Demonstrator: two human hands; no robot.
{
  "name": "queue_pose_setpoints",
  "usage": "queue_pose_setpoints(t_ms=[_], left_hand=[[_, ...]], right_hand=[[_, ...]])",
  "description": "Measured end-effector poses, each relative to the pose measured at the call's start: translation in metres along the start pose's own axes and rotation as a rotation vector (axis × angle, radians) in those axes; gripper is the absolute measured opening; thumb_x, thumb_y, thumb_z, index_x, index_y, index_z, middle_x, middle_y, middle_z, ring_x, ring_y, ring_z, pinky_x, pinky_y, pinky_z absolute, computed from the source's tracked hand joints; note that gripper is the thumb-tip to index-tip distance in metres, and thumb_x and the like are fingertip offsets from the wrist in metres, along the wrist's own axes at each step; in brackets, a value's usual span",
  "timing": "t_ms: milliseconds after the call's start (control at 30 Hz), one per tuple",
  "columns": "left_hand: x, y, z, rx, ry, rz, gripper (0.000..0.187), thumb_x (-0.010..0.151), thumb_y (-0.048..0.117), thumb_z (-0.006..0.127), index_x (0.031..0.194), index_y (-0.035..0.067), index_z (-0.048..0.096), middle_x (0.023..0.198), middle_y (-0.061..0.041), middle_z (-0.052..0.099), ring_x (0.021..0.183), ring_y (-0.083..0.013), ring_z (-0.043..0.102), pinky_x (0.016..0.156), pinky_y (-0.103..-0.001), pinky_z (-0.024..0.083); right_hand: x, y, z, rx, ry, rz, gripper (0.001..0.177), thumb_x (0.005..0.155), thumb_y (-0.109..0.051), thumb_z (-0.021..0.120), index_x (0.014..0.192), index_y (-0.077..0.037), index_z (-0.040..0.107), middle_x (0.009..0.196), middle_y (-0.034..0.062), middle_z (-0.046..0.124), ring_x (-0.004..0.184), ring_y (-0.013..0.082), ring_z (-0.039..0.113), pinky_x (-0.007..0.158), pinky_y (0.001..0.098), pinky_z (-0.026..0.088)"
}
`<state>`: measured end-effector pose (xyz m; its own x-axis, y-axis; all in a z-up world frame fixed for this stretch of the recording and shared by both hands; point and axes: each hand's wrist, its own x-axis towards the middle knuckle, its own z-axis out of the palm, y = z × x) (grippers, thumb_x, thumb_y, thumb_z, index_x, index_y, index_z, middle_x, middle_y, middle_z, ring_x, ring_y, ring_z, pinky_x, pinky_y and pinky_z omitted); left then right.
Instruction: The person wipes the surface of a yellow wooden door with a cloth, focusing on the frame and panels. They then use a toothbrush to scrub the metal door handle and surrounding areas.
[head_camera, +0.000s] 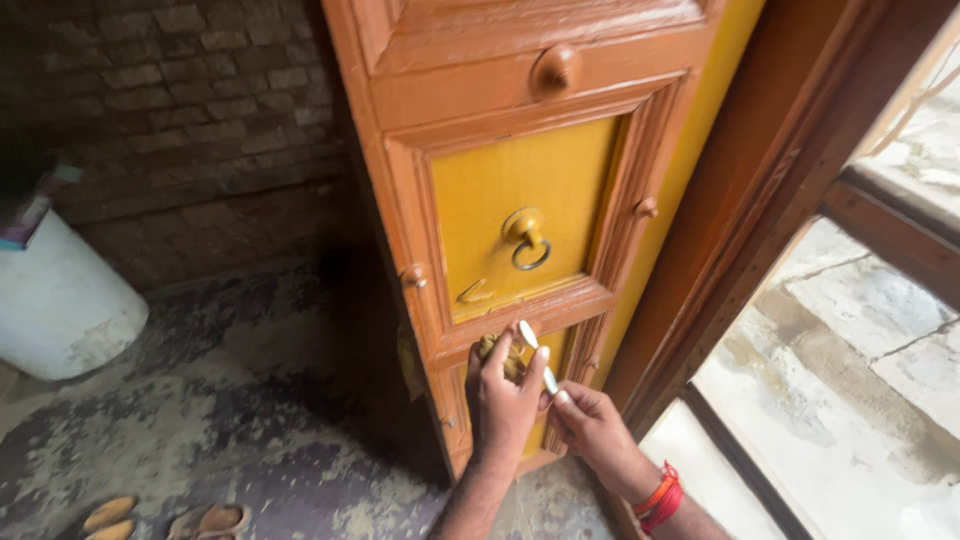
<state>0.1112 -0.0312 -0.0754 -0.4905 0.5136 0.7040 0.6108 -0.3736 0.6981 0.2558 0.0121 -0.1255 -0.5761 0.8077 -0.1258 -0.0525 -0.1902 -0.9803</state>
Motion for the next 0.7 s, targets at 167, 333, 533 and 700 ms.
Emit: queue_pose_setpoints(t_ms=[167, 333, 533, 700], left_hand=[[0.008, 0.008, 0.012, 0.081, -0.078, -0.116, 0.024, 0.090, 0.023, 0.077, 0.101, 0.002, 0.077, 0.088, -0.012, 0.065, 0.077, -0.0270, 0.065, 0.065, -0.039, 0.053], [0.024, 0.016, 0.024, 0.105, -0.034, -0.163, 0.027, 0.085, 0.025, 0.080, 0.094, 0.000, 0.075, 0.087, -0.013, 0.065, 0.075, -0.0277, 0.066, 0.064, -0.039, 0.053], [0.027, 0.020, 0.032, 0.110, -0.017, -0.041, 0.025, 0.087, 0.022, 0.078, 0.097, -0.001, 0.074, 0.089, -0.015, 0.063, 0.075, -0.0287, 0.064, 0.062, -0.039, 0.052], [0.022, 0.020, 0.035, 0.112, -0.108, -0.252, 0.025, 0.088, 0.028, 0.076, 0.094, 0.003, 0.076, 0.087, -0.011, 0.066, 0.074, -0.0277, 0.067, 0.064, -0.040, 0.053]], right_hand=[[0.016, -0.016, -0.014, 0.037, -0.082, -0.030, 0.030, 0.108, -0.022, 0.045, 0.098, -0.004, 0.066, 0.062, -0.0052, 0.044, 0.049, 0.0050, 0.033, 0.043, 0.0235, 0.026], [0.026, -0.028, -0.027, 0.006, -0.136, -0.067, 0.029, 0.108, -0.022, 0.044, 0.099, -0.005, 0.066, 0.061, -0.0052, 0.043, 0.049, 0.0049, 0.033, 0.043, 0.0231, 0.027], [0.028, -0.031, -0.032, 0.022, -0.165, -0.066, 0.030, 0.109, -0.022, 0.043, 0.100, -0.005, 0.065, 0.062, -0.0055, 0.043, 0.051, 0.0046, 0.033, 0.046, 0.0225, 0.028], [0.027, -0.029, -0.034, 0.017, -0.164, -0.093, 0.030, 0.109, -0.022, 0.043, 0.101, -0.005, 0.066, 0.062, -0.0054, 0.042, 0.051, 0.0045, 0.033, 0.045, 0.0224, 0.027]])
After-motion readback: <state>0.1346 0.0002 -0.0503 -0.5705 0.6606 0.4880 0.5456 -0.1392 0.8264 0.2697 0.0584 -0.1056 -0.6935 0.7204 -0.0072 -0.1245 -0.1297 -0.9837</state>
